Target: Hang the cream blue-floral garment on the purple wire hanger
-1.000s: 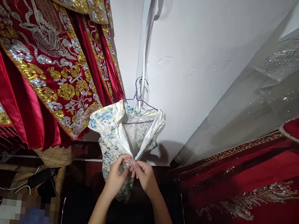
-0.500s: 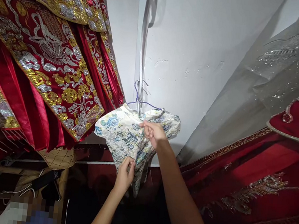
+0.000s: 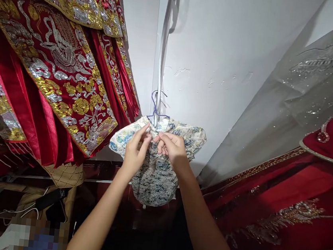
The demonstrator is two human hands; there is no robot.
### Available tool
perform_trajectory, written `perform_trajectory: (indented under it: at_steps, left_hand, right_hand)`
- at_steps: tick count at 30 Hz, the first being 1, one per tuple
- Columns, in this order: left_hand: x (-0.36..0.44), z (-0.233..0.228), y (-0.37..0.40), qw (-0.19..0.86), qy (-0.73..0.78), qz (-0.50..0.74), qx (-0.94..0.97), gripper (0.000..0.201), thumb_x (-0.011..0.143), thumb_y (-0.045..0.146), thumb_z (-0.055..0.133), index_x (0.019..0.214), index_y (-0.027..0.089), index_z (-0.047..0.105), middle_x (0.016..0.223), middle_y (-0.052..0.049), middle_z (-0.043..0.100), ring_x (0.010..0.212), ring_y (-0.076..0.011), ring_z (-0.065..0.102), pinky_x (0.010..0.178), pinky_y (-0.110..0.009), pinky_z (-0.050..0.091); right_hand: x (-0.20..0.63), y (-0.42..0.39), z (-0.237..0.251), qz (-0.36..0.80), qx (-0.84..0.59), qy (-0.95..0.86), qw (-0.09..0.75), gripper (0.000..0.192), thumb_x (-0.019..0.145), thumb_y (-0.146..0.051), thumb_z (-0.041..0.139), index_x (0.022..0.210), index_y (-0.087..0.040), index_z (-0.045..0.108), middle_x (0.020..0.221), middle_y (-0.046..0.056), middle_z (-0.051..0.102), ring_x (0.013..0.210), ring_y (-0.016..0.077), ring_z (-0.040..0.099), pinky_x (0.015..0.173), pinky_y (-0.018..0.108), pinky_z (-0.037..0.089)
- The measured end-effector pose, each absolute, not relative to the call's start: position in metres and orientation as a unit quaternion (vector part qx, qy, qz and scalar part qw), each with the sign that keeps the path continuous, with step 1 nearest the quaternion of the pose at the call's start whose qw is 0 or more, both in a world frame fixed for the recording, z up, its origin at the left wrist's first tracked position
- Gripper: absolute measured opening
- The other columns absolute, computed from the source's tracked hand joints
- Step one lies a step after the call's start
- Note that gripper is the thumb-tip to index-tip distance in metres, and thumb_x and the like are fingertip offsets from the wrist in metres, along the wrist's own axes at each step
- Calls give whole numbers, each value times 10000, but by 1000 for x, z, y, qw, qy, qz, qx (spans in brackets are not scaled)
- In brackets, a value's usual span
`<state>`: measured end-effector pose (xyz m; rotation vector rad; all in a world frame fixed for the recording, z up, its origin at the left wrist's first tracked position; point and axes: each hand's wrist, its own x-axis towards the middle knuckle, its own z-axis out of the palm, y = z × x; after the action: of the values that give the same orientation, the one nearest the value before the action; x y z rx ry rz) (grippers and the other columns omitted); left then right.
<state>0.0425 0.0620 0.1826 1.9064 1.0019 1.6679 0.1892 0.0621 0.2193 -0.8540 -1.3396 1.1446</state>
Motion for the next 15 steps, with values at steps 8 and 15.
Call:
perform_trajectory:
  at_steps: [8,15]
  left_hand:
    - [35,209,92,128,351,570,732,161,959,292,542,928,185,658,878,-42,657,831,-162,606,779,-269,453]
    - [-43,169,124,342,373,808,300,178,891,355,629,850,181,623,763,-9,608,722,-122,587,697,-222,497]
  right_hand:
    - [196,106,146,430,-414,-588,546,372,887,-489,563,718,-175,670,444,-32,518,425,111,410,485,253,315]
    - [196,72,85,491,-409,-569,518,374,910,-432,550,659,-180,666,458,-23,515,451,116,426,515,260,313]
